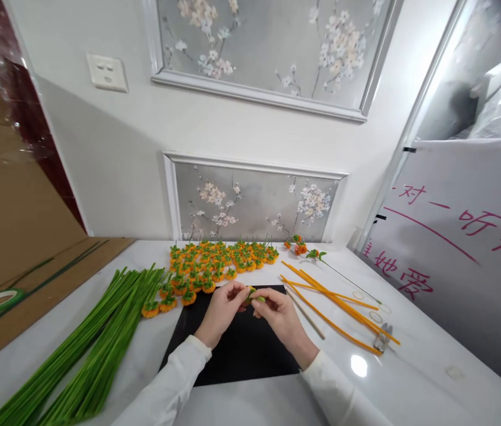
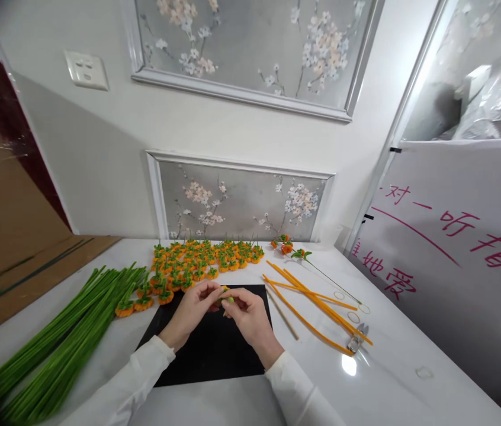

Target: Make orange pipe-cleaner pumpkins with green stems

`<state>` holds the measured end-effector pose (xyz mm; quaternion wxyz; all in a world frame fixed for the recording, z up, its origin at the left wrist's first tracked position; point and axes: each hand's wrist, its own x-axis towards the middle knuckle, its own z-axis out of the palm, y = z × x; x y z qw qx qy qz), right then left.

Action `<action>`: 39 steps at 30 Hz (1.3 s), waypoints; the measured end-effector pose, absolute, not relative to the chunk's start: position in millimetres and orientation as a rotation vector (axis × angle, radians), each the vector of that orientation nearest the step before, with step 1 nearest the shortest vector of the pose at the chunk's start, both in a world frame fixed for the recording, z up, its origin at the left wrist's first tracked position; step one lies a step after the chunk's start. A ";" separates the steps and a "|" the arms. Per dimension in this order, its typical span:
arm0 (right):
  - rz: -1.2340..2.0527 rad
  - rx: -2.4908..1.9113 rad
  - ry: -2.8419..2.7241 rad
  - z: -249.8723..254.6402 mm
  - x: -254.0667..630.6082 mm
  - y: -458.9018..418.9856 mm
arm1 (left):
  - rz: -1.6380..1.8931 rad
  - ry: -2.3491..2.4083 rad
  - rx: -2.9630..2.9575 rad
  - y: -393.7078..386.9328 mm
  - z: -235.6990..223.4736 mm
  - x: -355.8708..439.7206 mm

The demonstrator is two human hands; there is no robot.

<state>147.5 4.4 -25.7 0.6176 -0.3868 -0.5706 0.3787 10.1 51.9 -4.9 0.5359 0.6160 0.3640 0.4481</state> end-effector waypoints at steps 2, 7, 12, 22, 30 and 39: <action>0.826 -0.903 -1.294 -24.7 146.7 2.3 | 1.046 0.811 1.363 50.7 -7.2 6.6; 0.762 -0.885 -1.237 -21.1 145.7 -2.2 | 0.955 0.646 0.951 49.4 -6.7 -3.6; 0.804 -0.883 -1.213 -20.3 149.1 -4.5 | 0.864 0.569 0.922 50.3 -6.8 -8.4; 0.675 -0.961 -1.317 -31.2 149.6 -0.9 | 0.933 0.513 1.051 36.1 11.0 -3.8; 0.471 -1.072 -1.363 -22.0 162.6 -1.4 | 0.954 0.618 1.285 36.8 6.3 3.1; 0.751 -0.970 -1.248 -16.6 155.0 -5.6 | 1.089 0.662 1.459 33.6 7.0 10.2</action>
